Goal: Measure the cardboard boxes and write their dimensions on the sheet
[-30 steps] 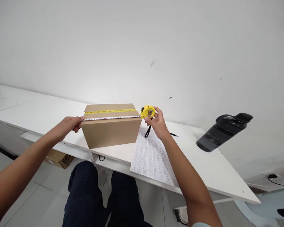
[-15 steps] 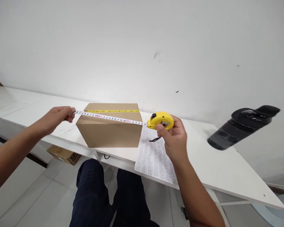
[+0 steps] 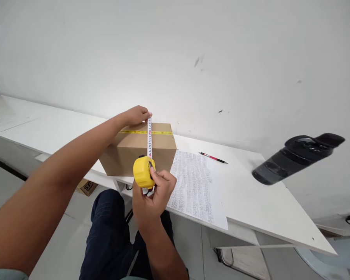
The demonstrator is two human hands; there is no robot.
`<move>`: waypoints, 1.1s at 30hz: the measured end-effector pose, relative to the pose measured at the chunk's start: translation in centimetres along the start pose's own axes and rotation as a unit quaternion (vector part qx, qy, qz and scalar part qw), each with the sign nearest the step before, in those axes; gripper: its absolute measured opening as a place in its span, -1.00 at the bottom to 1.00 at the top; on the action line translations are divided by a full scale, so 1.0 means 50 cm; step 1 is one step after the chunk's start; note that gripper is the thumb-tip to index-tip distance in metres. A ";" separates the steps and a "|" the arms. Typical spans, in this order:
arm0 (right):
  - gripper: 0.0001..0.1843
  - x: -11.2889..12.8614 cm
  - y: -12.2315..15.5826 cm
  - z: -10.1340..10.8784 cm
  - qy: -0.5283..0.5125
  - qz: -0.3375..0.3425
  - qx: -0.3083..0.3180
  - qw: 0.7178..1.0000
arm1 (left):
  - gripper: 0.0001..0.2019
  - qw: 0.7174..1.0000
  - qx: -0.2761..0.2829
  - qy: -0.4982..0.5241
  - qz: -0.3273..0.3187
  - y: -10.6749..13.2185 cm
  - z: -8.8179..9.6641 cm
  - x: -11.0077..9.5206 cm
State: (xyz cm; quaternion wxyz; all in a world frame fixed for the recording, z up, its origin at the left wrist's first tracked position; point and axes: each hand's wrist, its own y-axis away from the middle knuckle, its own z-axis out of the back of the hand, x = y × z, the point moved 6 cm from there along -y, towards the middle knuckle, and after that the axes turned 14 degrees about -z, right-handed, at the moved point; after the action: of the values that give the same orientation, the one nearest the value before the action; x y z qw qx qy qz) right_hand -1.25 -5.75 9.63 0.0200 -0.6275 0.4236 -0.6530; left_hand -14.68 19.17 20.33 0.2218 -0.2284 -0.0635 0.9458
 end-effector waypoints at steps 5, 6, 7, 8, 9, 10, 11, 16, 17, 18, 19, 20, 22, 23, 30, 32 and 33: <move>-0.58 -0.015 -0.016 -0.009 -0.008 -0.041 -0.007 0.999 | -0.71 0.999 0.034 -0.012 -0.008 -0.004 -0.040 0.009; -0.60 -0.017 -0.020 -0.013 -0.013 -0.051 -0.010 0.999 | -0.71 0.999 0.038 -0.010 -0.008 -0.003 -0.040 0.010; -0.61 -0.020 -0.027 -0.019 -0.017 -0.061 -0.011 0.998 | -0.71 0.999 0.040 -0.008 -0.008 -0.002 -0.039 0.010; -0.62 -0.023 -0.035 -0.026 -0.020 -0.071 -0.009 0.997 | -0.70 0.999 0.040 -0.006 -0.008 -0.001 -0.037 0.010; -0.63 -0.027 -0.043 -0.034 -0.024 -0.078 -0.007 0.997 | -0.70 0.999 0.039 -0.003 -0.009 0.001 -0.035 0.009; -0.64 -0.031 -0.053 -0.042 -0.030 -0.081 -0.006 0.996 | -0.69 0.999 0.037 0.001 -0.010 0.002 -0.034 0.009; -0.65 -0.035 -0.063 -0.049 -0.038 -0.080 -0.009 0.996 | -0.68 0.999 0.035 0.005 -0.011 0.003 -0.033 0.008; -0.67 -0.047 -0.091 -0.066 -0.058 -0.073 -0.013 0.996 | -0.63 0.999 0.019 0.026 -0.014 0.007 -0.031 0.007; -0.67 -0.048 -0.091 -0.066 -0.057 -0.071 -0.008 0.996 | -0.63 0.999 0.018 0.030 -0.014 0.008 -0.031 0.006; -0.67 -0.049 -0.090 -0.066 -0.056 -0.069 -0.005 0.996 | -0.63 0.999 0.018 0.034 -0.014 0.009 -0.031 0.005; -0.67 -0.049 -0.088 -0.065 -0.053 -0.066 -0.005 0.996 | -0.63 0.999 0.018 0.036 -0.014 0.010 -0.031 0.003; -0.67 -0.049 -0.087 -0.064 -0.051 -0.064 -0.006 0.997 | -0.63 0.999 0.019 0.038 -0.014 0.011 -0.031 0.001; -0.67 -0.048 -0.085 -0.063 -0.049 -0.060 -0.010 0.997 | -0.63 0.999 0.020 0.039 -0.013 0.014 -0.032 -0.002; -0.67 -0.047 -0.085 -0.063 -0.051 -0.058 -0.011 0.997 | -0.62 0.999 0.020 0.038 -0.013 0.014 -0.033 -0.003; -0.67 -0.052 -0.092 -0.026 -0.043 -0.028 -0.019 0.999 | -0.67 0.998 -0.048 0.037 -0.033 0.016 0.000 -0.007; -0.66 -0.072 -0.105 0.014 -0.026 -0.028 -0.026 0.999 | -0.71 0.993 -0.093 0.053 -0.055 0.053 0.034 -0.019; -0.65 -0.083 -0.113 0.037 -0.005 -0.017 -0.027 0.999 | -0.71 0.988 -0.117 0.063 -0.075 0.085 0.053 -0.029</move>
State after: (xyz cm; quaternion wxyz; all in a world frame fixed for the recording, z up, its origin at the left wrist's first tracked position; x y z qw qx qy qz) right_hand 4.02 -0.79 9.32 -0.0062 -0.6380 0.4302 -0.6386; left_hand -16.40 14.68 22.33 0.2673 -0.3066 -0.1764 0.8963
